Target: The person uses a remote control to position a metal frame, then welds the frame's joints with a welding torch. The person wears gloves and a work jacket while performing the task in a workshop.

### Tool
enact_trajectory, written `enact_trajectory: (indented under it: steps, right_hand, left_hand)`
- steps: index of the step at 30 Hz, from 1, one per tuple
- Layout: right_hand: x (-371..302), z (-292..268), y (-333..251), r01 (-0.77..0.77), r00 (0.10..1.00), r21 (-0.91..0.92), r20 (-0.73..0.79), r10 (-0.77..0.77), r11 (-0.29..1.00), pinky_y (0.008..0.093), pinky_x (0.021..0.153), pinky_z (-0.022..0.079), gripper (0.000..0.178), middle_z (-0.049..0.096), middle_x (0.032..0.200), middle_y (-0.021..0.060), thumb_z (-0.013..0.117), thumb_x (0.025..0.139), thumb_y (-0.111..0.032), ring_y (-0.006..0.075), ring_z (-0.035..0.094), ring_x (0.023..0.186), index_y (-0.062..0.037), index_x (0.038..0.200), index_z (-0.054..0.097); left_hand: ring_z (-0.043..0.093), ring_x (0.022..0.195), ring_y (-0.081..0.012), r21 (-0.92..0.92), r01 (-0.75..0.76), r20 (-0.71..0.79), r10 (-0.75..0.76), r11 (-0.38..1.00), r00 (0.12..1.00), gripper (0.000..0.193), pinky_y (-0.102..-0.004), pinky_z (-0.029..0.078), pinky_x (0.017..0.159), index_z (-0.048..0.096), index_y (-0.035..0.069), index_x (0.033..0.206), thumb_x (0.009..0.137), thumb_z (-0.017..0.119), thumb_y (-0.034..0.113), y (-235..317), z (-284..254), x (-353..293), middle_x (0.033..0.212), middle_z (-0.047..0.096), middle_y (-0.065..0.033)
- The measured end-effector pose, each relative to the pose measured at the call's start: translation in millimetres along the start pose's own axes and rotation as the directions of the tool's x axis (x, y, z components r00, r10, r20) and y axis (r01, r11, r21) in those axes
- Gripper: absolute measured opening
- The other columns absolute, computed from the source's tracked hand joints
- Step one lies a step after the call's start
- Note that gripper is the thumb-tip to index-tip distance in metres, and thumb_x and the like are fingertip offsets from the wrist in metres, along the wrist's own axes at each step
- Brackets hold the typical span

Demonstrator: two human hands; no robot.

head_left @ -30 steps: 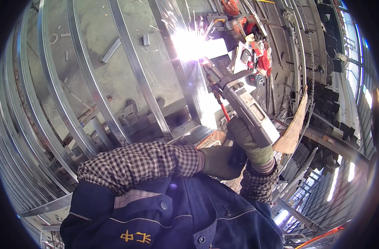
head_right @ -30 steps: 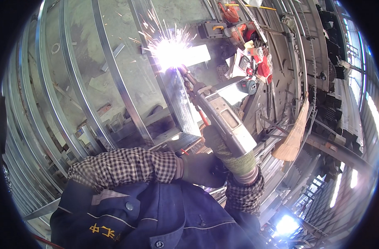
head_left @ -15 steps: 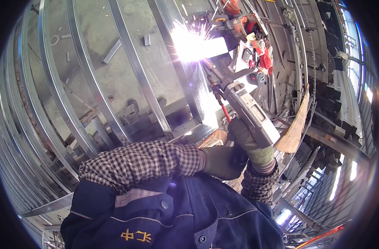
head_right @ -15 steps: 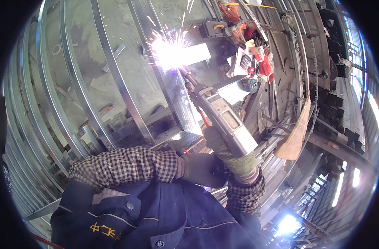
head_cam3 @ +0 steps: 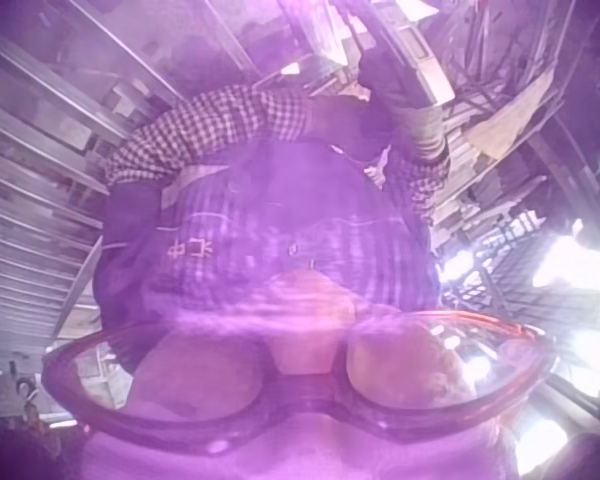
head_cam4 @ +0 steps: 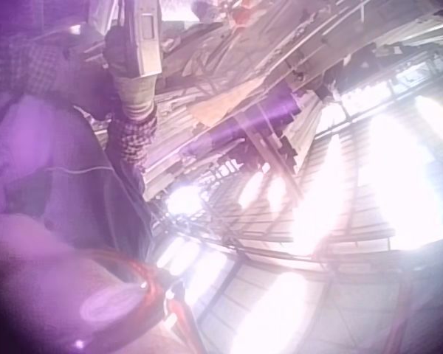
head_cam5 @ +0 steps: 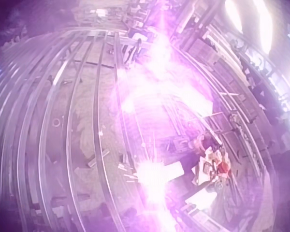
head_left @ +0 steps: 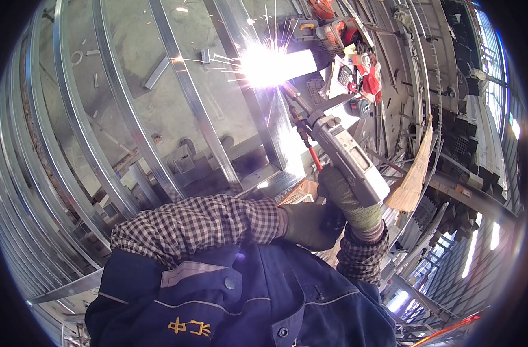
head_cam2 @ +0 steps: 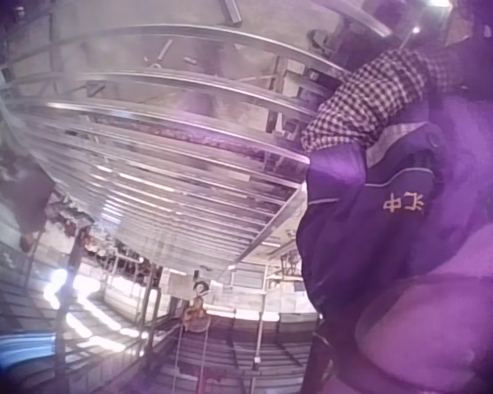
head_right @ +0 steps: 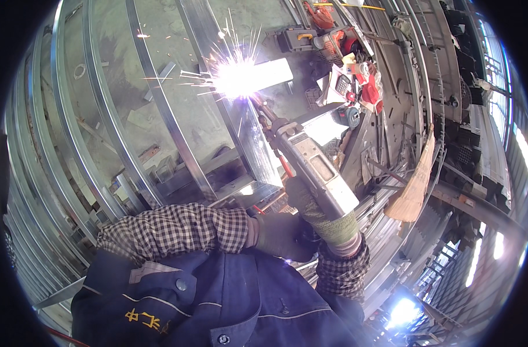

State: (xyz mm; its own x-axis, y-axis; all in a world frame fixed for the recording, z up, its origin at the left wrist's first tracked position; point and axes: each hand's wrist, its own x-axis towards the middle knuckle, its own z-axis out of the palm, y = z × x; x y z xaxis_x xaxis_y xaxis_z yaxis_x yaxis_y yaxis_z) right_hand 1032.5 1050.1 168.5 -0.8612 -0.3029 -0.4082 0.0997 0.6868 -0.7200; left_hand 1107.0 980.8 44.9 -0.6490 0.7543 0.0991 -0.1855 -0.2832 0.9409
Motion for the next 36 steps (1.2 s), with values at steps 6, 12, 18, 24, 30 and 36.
enact_trajectory:
  steps: [6, 12, 18, 24, 30, 36]
  right_hand:
    - [-0.8, 2.8, -1.3, -0.001, 1.000, 0.025, -0.016, 0.001, 1.000, 0.0274, 0.061, 0.054, 0.021, 0.069, 0.083, 0.0033, 0.078, 0.096, -0.014, 0.0118, 0.067, 0.070, 0.0002, 0.108, 0.070]
    - [-2.5, 3.3, -0.7, -0.042, 0.999, 0.054, -0.026, 0.044, 0.998, 0.0273, 0.061, 0.054, 0.021, 0.069, 0.082, 0.0032, 0.079, 0.095, -0.014, 0.0118, 0.067, 0.069, 0.0001, 0.108, 0.070]
    - [0.4, 1.4, 1.9, -0.053, 0.999, 0.081, 0.018, 0.051, 0.995, 0.0272, 0.061, 0.052, 0.021, 0.069, 0.081, 0.0033, 0.079, 0.095, -0.016, 0.0123, 0.066, 0.069, -0.0006, 0.107, 0.070]
    - [-1.0, 1.0, 4.0, -0.011, 1.000, 0.019, 0.013, 0.011, 1.000, 0.0275, 0.061, 0.052, 0.024, 0.069, 0.081, 0.0035, 0.079, 0.096, -0.020, 0.0127, 0.066, 0.069, -0.0003, 0.107, 0.070]
    - [-1.3, 1.8, 4.9, -0.022, 1.000, 0.055, 0.011, 0.021, 0.998, 0.0286, 0.061, 0.054, 0.022, 0.069, 0.084, 0.0038, 0.078, 0.097, -0.015, 0.0126, 0.067, 0.070, 0.0011, 0.109, 0.069]
    - [-3.1, 2.5, 4.1, 0.015, 1.000, 0.060, 0.001, -0.015, 0.998, 0.0284, 0.061, 0.055, 0.023, 0.069, 0.084, 0.0045, 0.077, 0.096, -0.013, 0.0129, 0.067, 0.070, 0.0019, 0.110, 0.068]
  left_hand:
    - [0.075, 0.093, -0.0302, -0.011, 0.008, 0.031, -0.007, 1.000, 1.000, 0.036, -0.0428, 0.060, 0.084, 0.067, 0.011, 0.115, 0.093, 0.058, 0.038, 1.5, -1.4, -0.2, 0.097, 0.075, -0.0158]
    - [0.074, 0.095, -0.0299, 0.019, 0.033, 0.051, -0.034, 0.999, 0.998, 0.033, -0.0429, 0.058, 0.086, 0.068, 0.009, 0.111, 0.091, 0.063, 0.035, 5.3, -3.2, -1.3, 0.098, 0.075, -0.0149]
    - [0.074, 0.088, -0.0363, 0.094, -0.079, 0.009, 0.078, 0.992, 0.997, 0.031, -0.0483, 0.059, 0.081, 0.066, 0.011, 0.106, 0.088, 0.057, 0.035, 6.2, -4.0, 0.0, 0.087, 0.074, -0.0178]
    - [0.074, 0.090, -0.0386, 0.113, -0.072, 0.002, 0.072, 0.991, 0.997, 0.031, -0.0503, 0.058, 0.082, 0.066, 0.010, 0.106, 0.090, 0.056, 0.035, 1.6, -1.2, 1.0, 0.090, 0.075, -0.0180]
    - [0.074, 0.089, -0.0307, 0.024, -0.007, 0.040, 0.006, 1.000, 0.999, 0.032, -0.0452, 0.058, 0.084, 0.067, 0.010, 0.107, 0.090, 0.059, 0.037, -3.1, -0.2, 1.0, 0.088, 0.074, -0.0137]
    - [0.074, 0.090, -0.0283, 0.019, -0.026, 0.036, 0.026, 0.999, 0.999, 0.032, -0.0434, 0.058, 0.086, 0.067, 0.011, 0.108, 0.090, 0.060, 0.037, -8.4, 2.8, 3.1, 0.090, 0.075, -0.0119]
